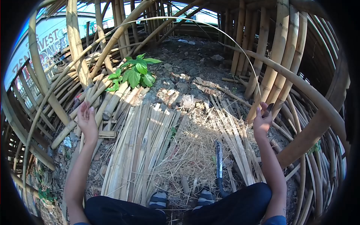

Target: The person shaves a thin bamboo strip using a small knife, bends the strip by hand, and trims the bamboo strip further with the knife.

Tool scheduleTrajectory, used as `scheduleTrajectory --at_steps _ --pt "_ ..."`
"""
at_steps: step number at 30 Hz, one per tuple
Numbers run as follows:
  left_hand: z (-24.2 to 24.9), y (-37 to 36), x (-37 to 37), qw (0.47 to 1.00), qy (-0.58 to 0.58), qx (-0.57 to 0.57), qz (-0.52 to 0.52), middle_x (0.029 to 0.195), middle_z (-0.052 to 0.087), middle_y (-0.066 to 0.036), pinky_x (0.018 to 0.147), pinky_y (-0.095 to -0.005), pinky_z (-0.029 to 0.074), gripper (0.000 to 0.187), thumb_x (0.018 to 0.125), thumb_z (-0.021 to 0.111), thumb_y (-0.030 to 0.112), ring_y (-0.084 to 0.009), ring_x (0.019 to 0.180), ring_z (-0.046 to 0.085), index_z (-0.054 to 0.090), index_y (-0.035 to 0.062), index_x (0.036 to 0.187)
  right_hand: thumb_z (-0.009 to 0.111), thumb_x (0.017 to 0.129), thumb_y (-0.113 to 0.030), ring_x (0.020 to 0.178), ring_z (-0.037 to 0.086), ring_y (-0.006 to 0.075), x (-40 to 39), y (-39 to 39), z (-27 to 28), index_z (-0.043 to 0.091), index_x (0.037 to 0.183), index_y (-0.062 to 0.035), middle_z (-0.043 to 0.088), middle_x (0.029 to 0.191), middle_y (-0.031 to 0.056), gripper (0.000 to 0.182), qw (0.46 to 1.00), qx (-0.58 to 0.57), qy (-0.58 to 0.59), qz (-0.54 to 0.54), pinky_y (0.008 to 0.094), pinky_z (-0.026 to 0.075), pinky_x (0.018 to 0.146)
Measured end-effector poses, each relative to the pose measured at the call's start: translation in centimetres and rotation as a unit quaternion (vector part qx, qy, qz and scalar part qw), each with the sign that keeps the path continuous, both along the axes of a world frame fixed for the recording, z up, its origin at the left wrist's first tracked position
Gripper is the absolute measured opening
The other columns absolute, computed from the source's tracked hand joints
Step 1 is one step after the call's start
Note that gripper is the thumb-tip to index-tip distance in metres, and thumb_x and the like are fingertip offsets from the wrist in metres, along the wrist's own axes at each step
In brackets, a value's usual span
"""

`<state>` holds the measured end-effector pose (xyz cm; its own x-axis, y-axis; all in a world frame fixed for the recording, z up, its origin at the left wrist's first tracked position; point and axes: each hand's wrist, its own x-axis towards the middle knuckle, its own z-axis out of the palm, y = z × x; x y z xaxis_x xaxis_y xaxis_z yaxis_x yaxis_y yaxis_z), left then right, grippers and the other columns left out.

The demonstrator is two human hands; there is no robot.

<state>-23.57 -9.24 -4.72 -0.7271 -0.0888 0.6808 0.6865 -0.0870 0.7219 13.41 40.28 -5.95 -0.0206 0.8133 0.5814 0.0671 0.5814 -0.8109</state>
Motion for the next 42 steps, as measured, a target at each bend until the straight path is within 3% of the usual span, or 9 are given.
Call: scheduleTrajectory --at_steps 5,16,25,28,31,34,37,40,42 --pt "0.8 1.3 1.8 1.0 0.011 -0.018 -0.002 0.137 0.045 -0.021 0.109 -0.0329 0.034 0.044 0.094 0.052 0.0 -0.0246 0.13 0.043 0.036 -0.0061 0.135 0.061 0.092 -0.009 0.098 0.059 0.0137 -0.3 -1.0 -0.2 0.058 0.12 -0.0016 0.062 0.115 0.0086 0.03 0.998 -0.026 0.023 0.053 0.0273 0.045 0.085" --pt "1.1 2.3 3.1 1.0 0.01 -0.016 -0.022 0.143 0.038 -0.023 0.11 -0.0333 0.033 0.046 0.095 0.05 -0.002 -0.026 0.135 0.037 0.031 -0.0066 0.136 0.057 0.095 -0.01 0.07 0.048 0.002 -1.6 -4.9 0.4 0.057 0.123 -0.005 0.063 0.11 0.003 0.029 0.991 0.081 -0.019 0.103 0.0209 0.041 0.063" --pt "0.7 2.1 3.2 0.999 0.011 -0.013 -0.03 0.143 0.038 -0.023 0.109 -0.0341 0.033 0.045 0.095 0.049 -0.002 -0.0266 0.135 0.036 0.032 -0.0062 0.136 0.057 0.095 -0.01 0.062 0.04 0.001 -1.4 -5.1 0.8 0.058 0.124 -0.0064 0.063 0.105 0.0007 0.03 0.994 -0.002 0.0 0.111 0.0209 0.036 0.055" --pt "0.5 2.0 3.0 0.999 0.013 -0.015 -0.029 0.143 0.037 -0.023 0.109 -0.0344 0.034 0.044 0.095 0.049 -0.002 -0.0268 0.136 0.036 0.033 -0.0057 0.135 0.057 0.095 -0.01 0.063 0.041 0.0013 -1.8 -4.4 0.3 0.058 0.124 -0.0062 0.063 0.105 0.0011 0.03 0.993 0.082 0.013 0.078 0.0207 0.036 0.056" --pt "0.5 2.0 3.0 0.999 0.007 -0.003 -0.032 0.143 0.038 -0.023 0.109 -0.0346 0.034 0.044 0.095 0.049 -0.002 -0.0269 0.136 0.036 0.033 -0.0055 0.135 0.058 0.095 -0.011 0.071 0.05 0.0031 -1.3 -5.1 0.9 0.059 0.123 -0.0052 0.064 0.108 0.0036 0.029 0.995 -0.011 0.002 0.098 0.0219 0.042 0.063" --pt "0.6 1.9 2.9 0.999 0.01 0.009 -0.036 0.142 0.04 -0.022 0.109 -0.0344 0.034 0.043 0.095 0.05 -0.001 -0.0266 0.135 0.037 0.034 -0.0052 0.135 0.059 0.094 -0.009 0.09 0.059 0.0095 -1.2 -5.5 1.4 0.055 0.121 0.0028 0.062 0.116 0.0086 0.03 0.996 -0.002 -0.005 0.091 0.0233 0.048 0.076" --pt "0.3 1.2 2.1 0.999 0.013 0.013 -0.031 0.14 0.042 -0.021 0.109 -0.0338 0.034 0.044 0.094 0.051 -0.001 -0.0261 0.133 0.04 0.034 -0.0052 0.135 0.062 0.093 -0.011 0.093 0.06 0.0115 -1.3 -4.2 0.9 0.056 0.119 0.0043 0.063 0.116 0.0099 0.03 0.997 0.015 0.032 0.061 0.0249 0.048 0.081" --pt "-0.2 -1.6 -0.2 0.999 0.032 -0.013 0.035 0.134 0.047 -0.019 0.106 -0.0334 0.037 0.041 0.095 0.053 0.004 -0.0236 0.125 0.047 0.039 -0.0036 0.133 0.062 0.093 -0.014 0.088 0.061 0.0123 -0.4 -0.5 0.1 0.062 0.112 0.0029 0.066 0.103 0.0062 0.026 0.993 0.008 0.108 0.037 0.0273 0.048 0.079" --pt "0.5 -4.7 -1.3 0.97 0.033 -0.07 0.229 0.123 0.053 -0.017 0.098 -0.0347 0.041 0.038 0.096 0.055 0.013 -0.0236 0.112 0.054 0.045 -0.0011 0.131 0.064 0.092 -0.013 0.084 0.061 0.0123 1.0 0.6 0.0 0.065 0.103 0.0012 0.068 0.092 0.0064 0.018 0.996 0.021 0.079 -0.027 0.0276 0.048 0.078"
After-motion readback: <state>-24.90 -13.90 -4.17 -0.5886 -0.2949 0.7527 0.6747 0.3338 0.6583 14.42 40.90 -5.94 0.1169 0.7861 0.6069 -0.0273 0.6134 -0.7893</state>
